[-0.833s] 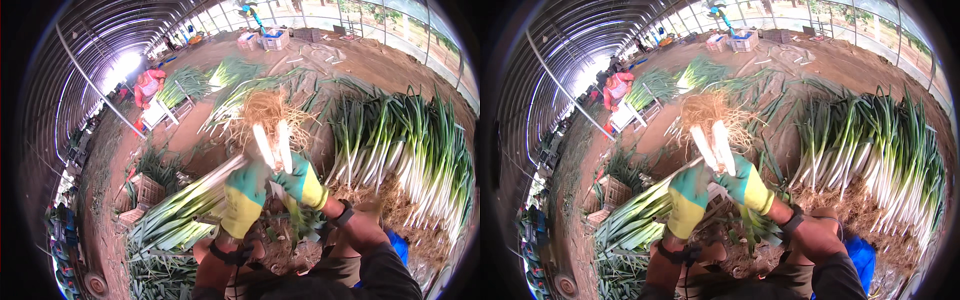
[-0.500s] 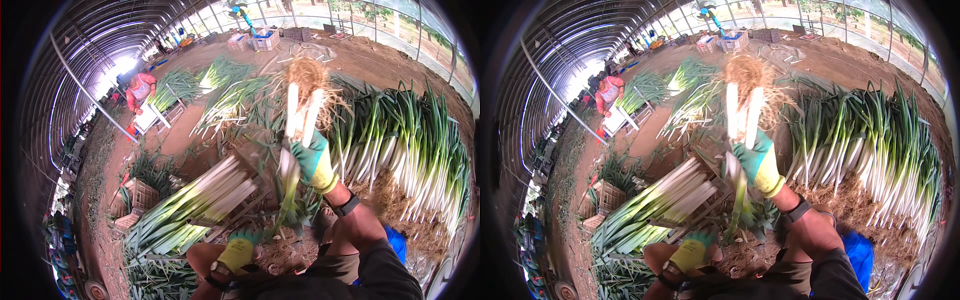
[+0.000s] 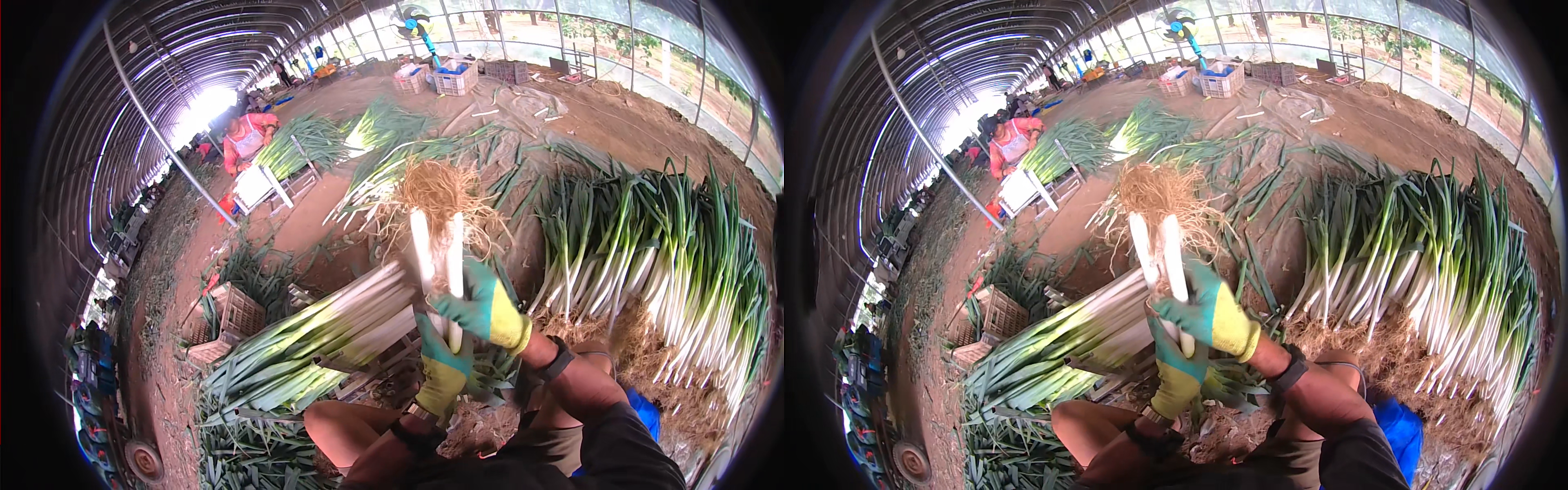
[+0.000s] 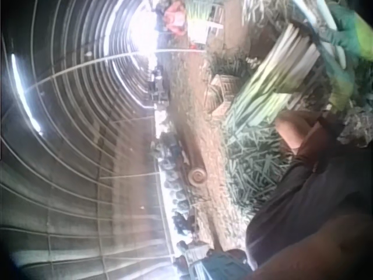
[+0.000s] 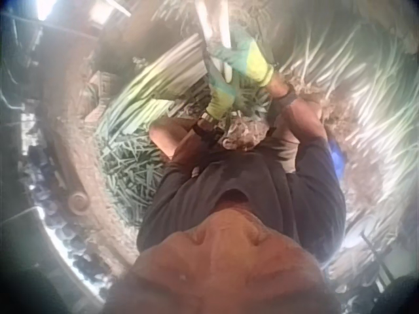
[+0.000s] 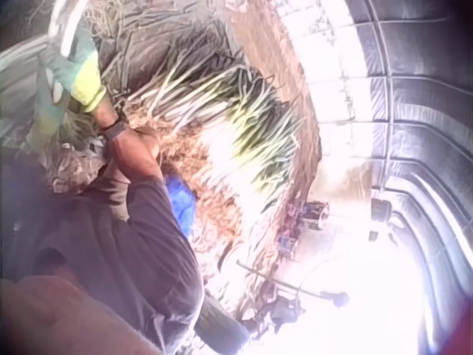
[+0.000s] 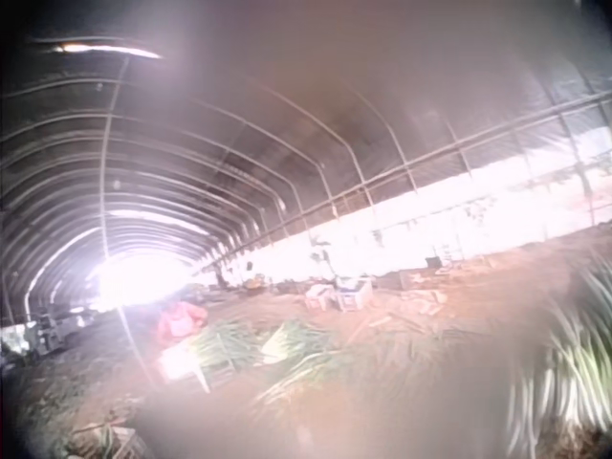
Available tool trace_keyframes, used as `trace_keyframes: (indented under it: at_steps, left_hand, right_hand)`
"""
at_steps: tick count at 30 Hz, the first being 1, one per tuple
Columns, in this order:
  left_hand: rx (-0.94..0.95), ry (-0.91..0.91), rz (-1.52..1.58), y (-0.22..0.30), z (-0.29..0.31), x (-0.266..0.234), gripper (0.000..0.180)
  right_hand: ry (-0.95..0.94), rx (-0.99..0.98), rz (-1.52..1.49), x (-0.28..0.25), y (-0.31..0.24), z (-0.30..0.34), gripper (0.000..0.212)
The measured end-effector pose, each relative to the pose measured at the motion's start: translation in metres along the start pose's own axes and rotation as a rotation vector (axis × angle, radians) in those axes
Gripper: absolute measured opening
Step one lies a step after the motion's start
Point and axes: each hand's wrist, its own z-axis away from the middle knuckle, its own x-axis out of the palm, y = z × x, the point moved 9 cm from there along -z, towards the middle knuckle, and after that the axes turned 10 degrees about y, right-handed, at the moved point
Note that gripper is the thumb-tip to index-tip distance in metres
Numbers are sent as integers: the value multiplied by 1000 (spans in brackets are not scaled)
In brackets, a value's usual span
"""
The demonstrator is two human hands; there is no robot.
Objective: The person picks up leeks one at a time, shakes them, and places them onto a metal frame before moving the gathered leeks to a pile on the ground.
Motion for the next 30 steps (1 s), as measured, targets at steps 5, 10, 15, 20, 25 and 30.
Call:
trace_keyframes:
  at_steps: [5,10,15,20,25,30]
  left_hand:
    - [69,93,-167,-12,-3,-4,94]
    - [69,7,-199,-10,7,1,93]
    - [66,-49,-170,-11,19,2,95]
    - [-134,-52,-10,-53,8,-28,93]
    - [-168,-39,226,-55,-33,-50,90]
    - [-341,-240,461,-63,-31,-54,90]
  right_hand:
    - [509,-445,132,-62,-74,-13,89]
    - [137,-806,909,-19,-117,-11,54]
    - [697,-701,366,-125,-100,-30,3]
    - [760,-624,577,-186,-65,-50,10]
    - [-426,11,1269,-87,75,-17,53]
    - [-343,222,204,7,31,-8,45]
